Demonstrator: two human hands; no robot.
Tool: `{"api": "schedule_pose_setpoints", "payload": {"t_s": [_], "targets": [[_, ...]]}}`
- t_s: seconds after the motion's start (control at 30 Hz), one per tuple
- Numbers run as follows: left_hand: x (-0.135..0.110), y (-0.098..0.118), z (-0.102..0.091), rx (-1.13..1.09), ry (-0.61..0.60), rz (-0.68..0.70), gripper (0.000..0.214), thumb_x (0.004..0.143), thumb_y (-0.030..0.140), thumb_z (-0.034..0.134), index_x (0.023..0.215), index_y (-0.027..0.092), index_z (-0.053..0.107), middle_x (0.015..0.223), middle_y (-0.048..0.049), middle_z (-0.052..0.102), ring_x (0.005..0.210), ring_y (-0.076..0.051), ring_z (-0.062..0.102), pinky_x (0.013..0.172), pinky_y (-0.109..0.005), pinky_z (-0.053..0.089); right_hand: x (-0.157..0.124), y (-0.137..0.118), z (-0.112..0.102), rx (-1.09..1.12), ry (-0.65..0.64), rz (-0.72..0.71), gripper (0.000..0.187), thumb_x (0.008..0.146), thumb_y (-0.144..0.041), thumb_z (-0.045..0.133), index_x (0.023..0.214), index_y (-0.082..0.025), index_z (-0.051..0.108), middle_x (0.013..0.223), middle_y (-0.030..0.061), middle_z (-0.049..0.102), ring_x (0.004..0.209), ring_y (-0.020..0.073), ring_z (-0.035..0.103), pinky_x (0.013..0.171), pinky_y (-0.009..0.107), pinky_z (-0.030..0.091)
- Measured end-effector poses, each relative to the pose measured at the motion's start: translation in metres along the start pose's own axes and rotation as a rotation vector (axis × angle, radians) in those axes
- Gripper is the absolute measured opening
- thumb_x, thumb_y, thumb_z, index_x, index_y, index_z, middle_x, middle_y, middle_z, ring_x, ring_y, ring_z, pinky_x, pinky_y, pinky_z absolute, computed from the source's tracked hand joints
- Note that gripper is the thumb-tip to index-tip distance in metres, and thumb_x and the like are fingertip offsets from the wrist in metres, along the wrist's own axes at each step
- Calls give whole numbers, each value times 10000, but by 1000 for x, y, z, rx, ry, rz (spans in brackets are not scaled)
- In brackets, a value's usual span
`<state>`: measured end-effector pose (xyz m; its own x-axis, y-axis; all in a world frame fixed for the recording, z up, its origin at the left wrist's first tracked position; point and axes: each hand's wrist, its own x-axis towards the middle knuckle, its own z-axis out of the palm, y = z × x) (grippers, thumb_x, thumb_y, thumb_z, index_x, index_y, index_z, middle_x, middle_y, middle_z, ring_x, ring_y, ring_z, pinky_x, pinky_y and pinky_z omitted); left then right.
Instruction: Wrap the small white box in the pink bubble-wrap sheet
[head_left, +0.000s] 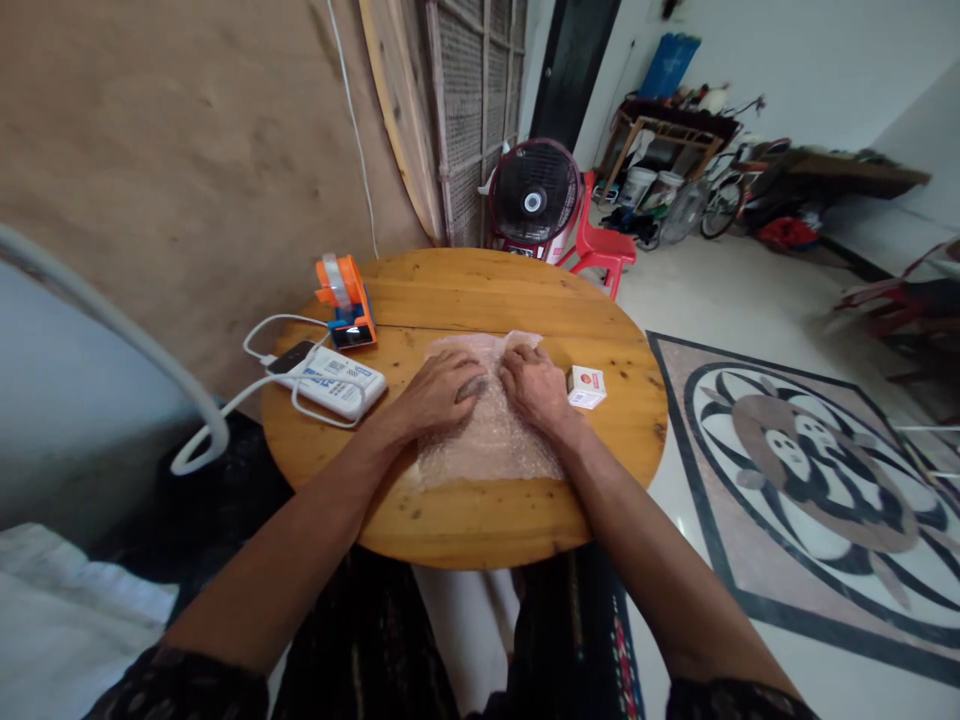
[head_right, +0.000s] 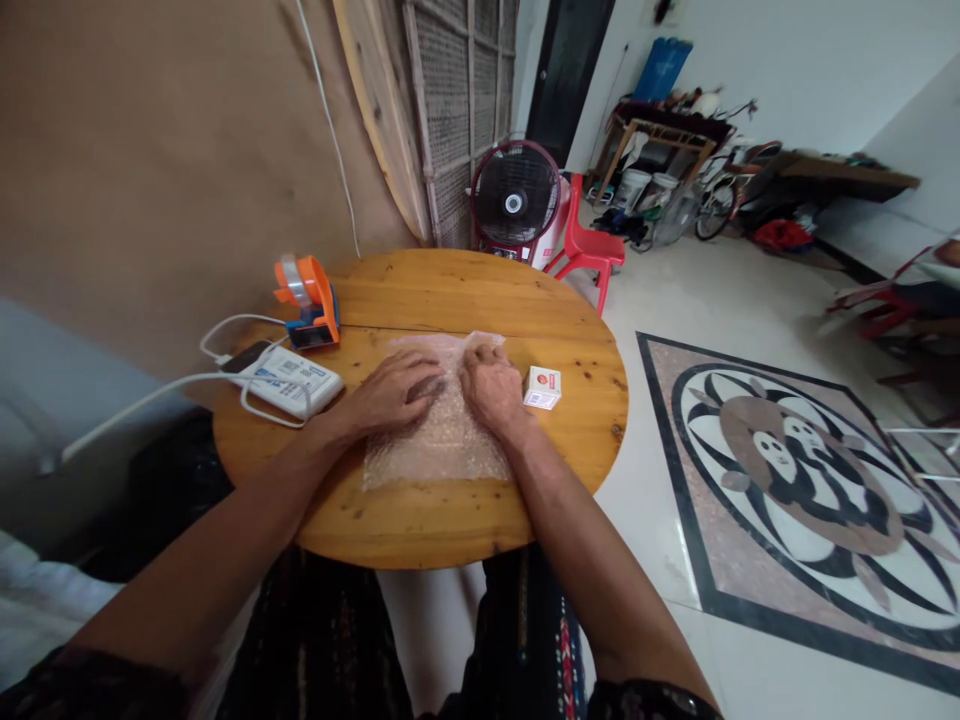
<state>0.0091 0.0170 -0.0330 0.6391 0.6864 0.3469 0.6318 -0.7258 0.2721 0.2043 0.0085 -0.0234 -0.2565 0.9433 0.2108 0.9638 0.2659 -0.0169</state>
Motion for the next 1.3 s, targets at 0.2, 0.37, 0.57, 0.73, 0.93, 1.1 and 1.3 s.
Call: {"api": "schedule_pose_setpoints", "payload": {"t_s": [0.2,0.37,0.57,0.73,0.93,1.1,1.3], "targets": [[0,-1,2,69,-171,-46,639,749,177,472,1386,159,435,1494,-132,394,1400,-284,308,1141,-475,246,-1,-2,-2,24,19,14,407,950,-299,372,1336,-206,462,1339,108,514,1155,273,480,872,360,471],[1,3,-5,86,-263,-104,602,787,227,422,1387,182,425,1512,-136,364,1415,-313,274,1120,-551,214,0,-3,-2,7,19,38,335,950,-280,364,1202,-179,560,1300,124,536,1157,275,474,902,363,450],[1,1,-9,79,-293,-130,605,785,241,427,1389,206,426,1512,-118,364,1404,-320,283,1110,-552,221,0,2,2,-5,59,64,323,957,-303,369,1145,-160,589,1277,135,556,1088,276,501,900,372,429],[1,0,-10,68,-284,-129,600,777,232,448,1376,220,451,1511,-113,359,1405,-315,279,1119,-547,207,-1,5,2,16,92,46,332,965,-305,356,1115,-155,611,1261,120,575,1074,269,501,929,370,397],[0,-1,-10,25,-314,-136,644,781,215,442,1418,298,401,1522,-81,341,1409,-321,266,1117,-586,182,-3,2,-3,-9,44,41,354,973,-276,326,1191,-172,584,1279,116,571,1090,270,506,918,384,379],[0,-3,-7,33,-320,-151,631,772,232,460,1400,294,437,1528,-88,327,1426,-342,224,1116,-603,163,-5,-1,-1,-45,9,15,360,967,-294,349,1245,-186,551,1280,120,578,1124,296,504,916,421,376],[0,-6,-5,42,-293,-136,594,779,238,456,1371,296,476,1504,-86,369,1398,-331,287,1113,-595,182,-5,-5,-19,56,-92,-42,376,945,-223,370,1278,-142,523,1303,139,564,1156,258,527,957,390,408]]}}
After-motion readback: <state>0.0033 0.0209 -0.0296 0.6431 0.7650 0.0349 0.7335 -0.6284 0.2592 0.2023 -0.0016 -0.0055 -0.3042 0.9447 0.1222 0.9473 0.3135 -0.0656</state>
